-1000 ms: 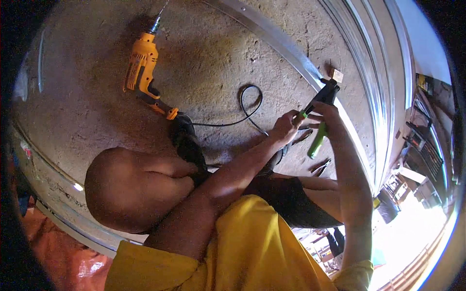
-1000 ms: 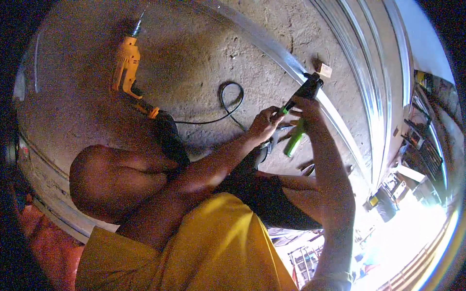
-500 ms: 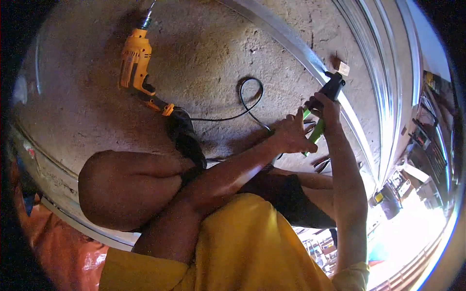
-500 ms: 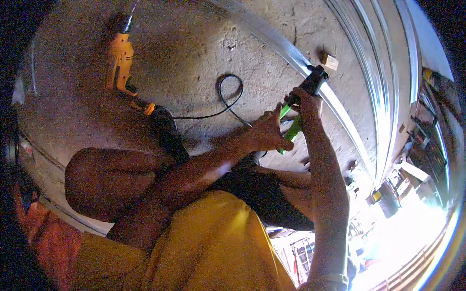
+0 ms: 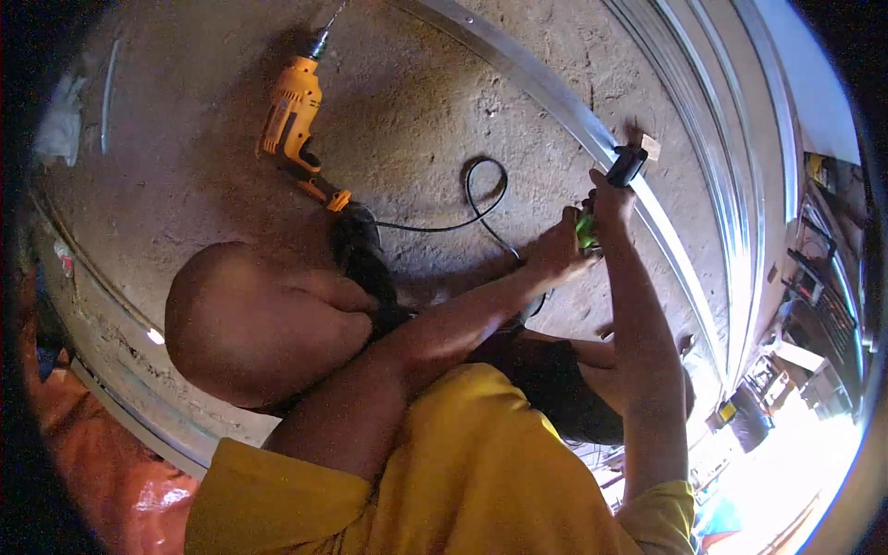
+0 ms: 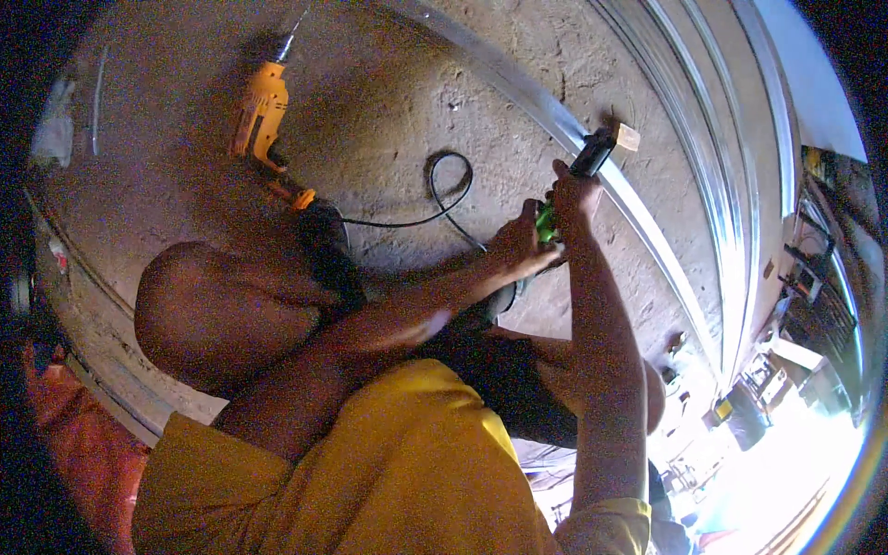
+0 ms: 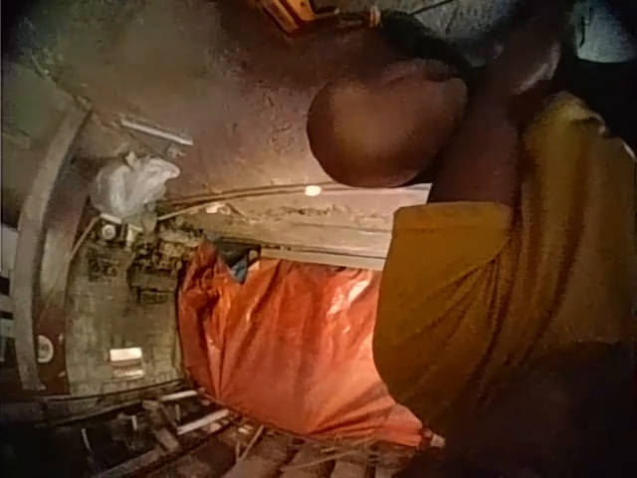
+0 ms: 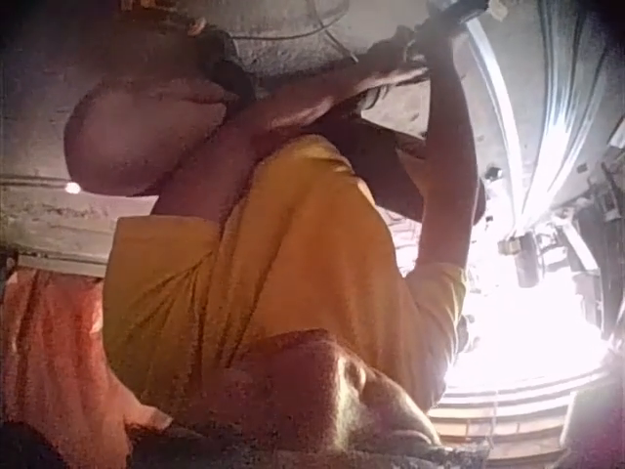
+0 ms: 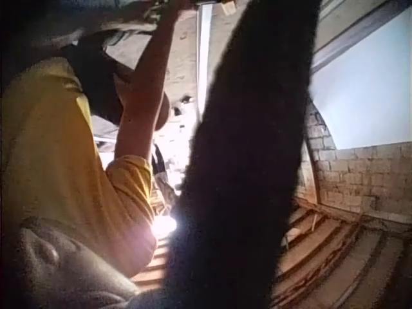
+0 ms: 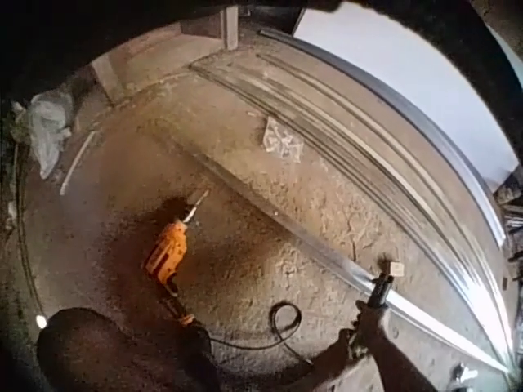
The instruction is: Installing rivets into a metal framing stud using a hand riveter.
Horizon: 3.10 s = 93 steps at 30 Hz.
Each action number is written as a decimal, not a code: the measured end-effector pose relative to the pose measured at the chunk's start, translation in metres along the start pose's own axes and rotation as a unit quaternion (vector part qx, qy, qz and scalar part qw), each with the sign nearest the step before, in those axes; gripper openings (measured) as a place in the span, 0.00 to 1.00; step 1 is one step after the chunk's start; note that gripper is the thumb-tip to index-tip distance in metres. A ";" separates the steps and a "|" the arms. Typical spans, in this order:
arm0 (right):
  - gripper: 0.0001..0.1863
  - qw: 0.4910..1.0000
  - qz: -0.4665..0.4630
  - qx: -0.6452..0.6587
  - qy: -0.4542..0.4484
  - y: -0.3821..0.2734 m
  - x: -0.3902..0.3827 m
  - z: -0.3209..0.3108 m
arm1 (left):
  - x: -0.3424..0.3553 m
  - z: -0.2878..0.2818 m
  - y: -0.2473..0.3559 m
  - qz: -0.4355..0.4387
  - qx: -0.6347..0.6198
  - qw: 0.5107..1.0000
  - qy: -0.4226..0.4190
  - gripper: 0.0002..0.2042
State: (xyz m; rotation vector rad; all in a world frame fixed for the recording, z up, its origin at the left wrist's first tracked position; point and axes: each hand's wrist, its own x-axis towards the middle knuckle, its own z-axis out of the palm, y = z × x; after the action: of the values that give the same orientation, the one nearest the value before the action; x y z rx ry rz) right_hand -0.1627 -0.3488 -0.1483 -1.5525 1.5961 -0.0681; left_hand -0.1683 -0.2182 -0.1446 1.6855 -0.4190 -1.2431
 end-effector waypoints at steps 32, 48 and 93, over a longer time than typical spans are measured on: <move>0.12 0.827 -0.450 -0.328 -0.083 0.074 0.081 -0.088 | -0.052 -0.167 -0.040 -0.095 -0.226 0.907 0.342 0.07; 0.21 0.845 -0.446 -0.290 -0.050 0.076 0.134 -0.075 | 0.093 -0.235 0.079 0.062 0.306 0.934 0.174 0.09; 0.19 0.775 -0.508 -0.368 0.071 0.080 0.105 -0.044 | -0.037 -0.120 0.248 0.383 -0.023 0.891 -0.245 0.12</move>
State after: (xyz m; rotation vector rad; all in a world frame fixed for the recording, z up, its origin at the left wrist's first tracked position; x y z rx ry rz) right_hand -0.2334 -0.4417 -0.2240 -2.9567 0.6757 -0.1611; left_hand -0.0169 -0.2503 0.0859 0.9616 -1.2156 -1.0274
